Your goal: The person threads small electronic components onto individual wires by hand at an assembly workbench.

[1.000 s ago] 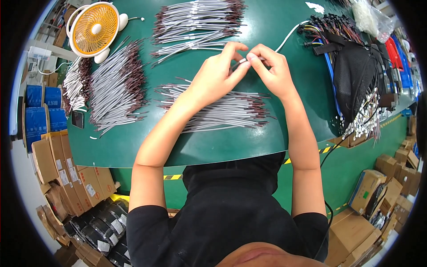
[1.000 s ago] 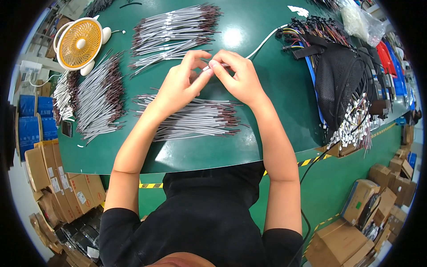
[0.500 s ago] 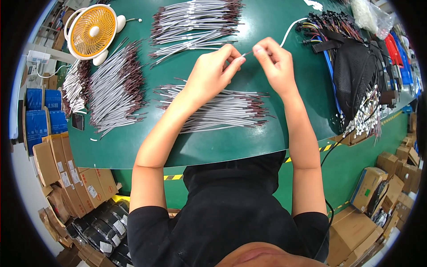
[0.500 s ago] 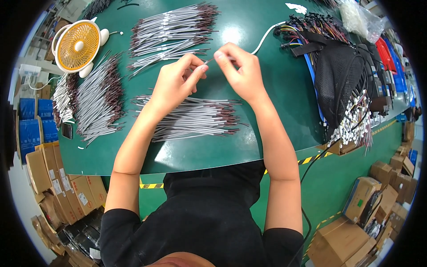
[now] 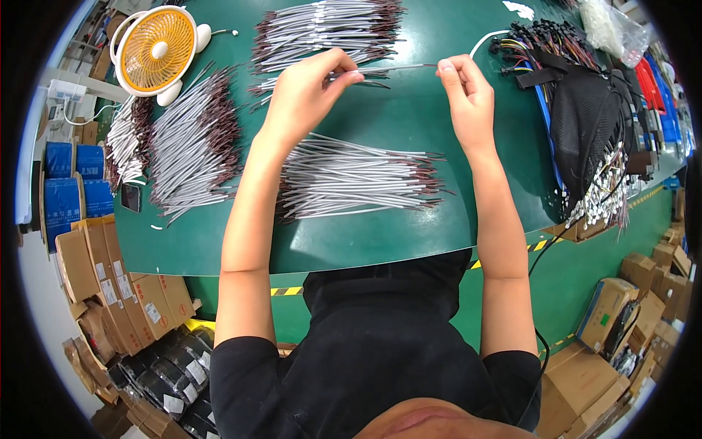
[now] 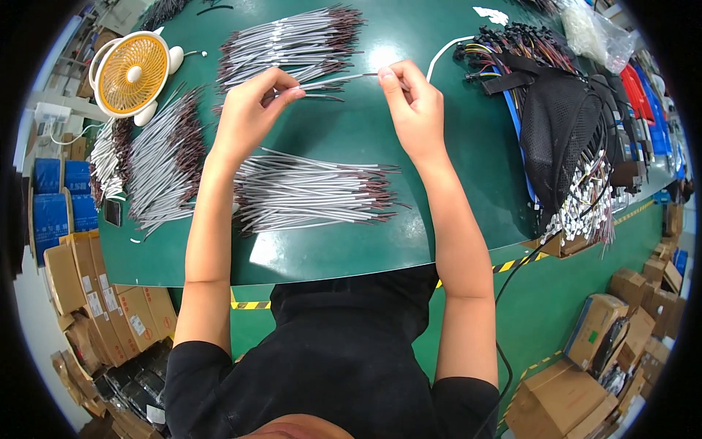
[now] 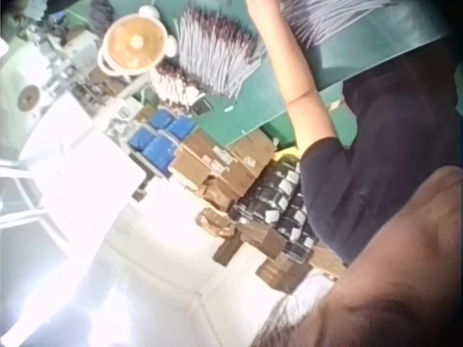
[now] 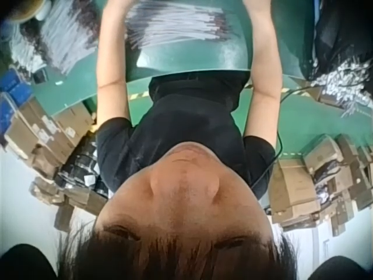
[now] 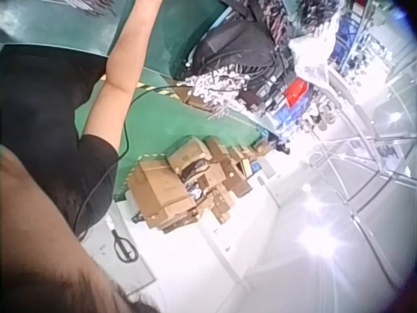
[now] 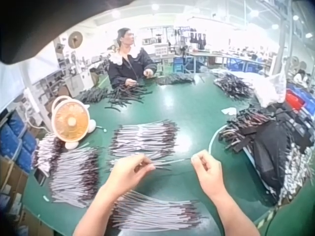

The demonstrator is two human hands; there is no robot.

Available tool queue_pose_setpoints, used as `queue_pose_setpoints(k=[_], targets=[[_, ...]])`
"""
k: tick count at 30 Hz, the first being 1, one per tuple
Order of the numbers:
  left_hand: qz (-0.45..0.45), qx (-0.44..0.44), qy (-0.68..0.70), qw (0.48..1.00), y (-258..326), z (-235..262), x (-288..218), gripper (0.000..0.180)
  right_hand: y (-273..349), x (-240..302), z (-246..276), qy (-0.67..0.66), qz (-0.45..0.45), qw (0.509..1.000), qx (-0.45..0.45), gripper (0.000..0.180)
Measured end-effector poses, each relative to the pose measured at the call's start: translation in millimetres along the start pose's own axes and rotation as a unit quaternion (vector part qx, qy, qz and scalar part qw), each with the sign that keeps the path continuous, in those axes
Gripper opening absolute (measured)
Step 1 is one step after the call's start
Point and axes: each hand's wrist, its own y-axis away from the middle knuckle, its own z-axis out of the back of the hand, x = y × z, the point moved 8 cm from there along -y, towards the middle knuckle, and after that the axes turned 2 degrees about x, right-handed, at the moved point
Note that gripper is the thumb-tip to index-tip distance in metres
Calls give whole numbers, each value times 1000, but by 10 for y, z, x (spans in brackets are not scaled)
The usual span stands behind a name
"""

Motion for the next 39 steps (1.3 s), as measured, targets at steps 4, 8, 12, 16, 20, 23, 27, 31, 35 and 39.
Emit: queue_pose_setpoints(k=[4,8,12,16,20,23,27,31,35,39], targets=[[2,21,-68,997,-42,62,189,20,15,-83,-15,82,12,996,41,15],[-17,-32,-198,979,35,134,550,28,20,-105,-115,134,23,988,72,18],[-47,-35,-183,981,32,-13,368,28,16,-17,-176,181,56,978,87,17],[-146,221,42,963,270,-806,-181,27,23,-30,-164,182,59,979,74,18],[-62,340,87,934,409,-1064,-280,18,18,9,-178,188,79,976,80,18],[-56,329,123,935,389,-992,-172,13,20,124,-209,219,123,964,84,16],[-59,291,73,952,343,-908,-130,13,37,218,-275,258,176,944,109,13],[48,196,99,974,192,-803,12,14,58,206,-266,277,183,935,127,13],[109,132,226,959,151,-691,152,10,80,185,-338,245,136,948,150,13],[126,141,276,942,148,-748,171,12,112,216,-387,251,163,938,173,11]])
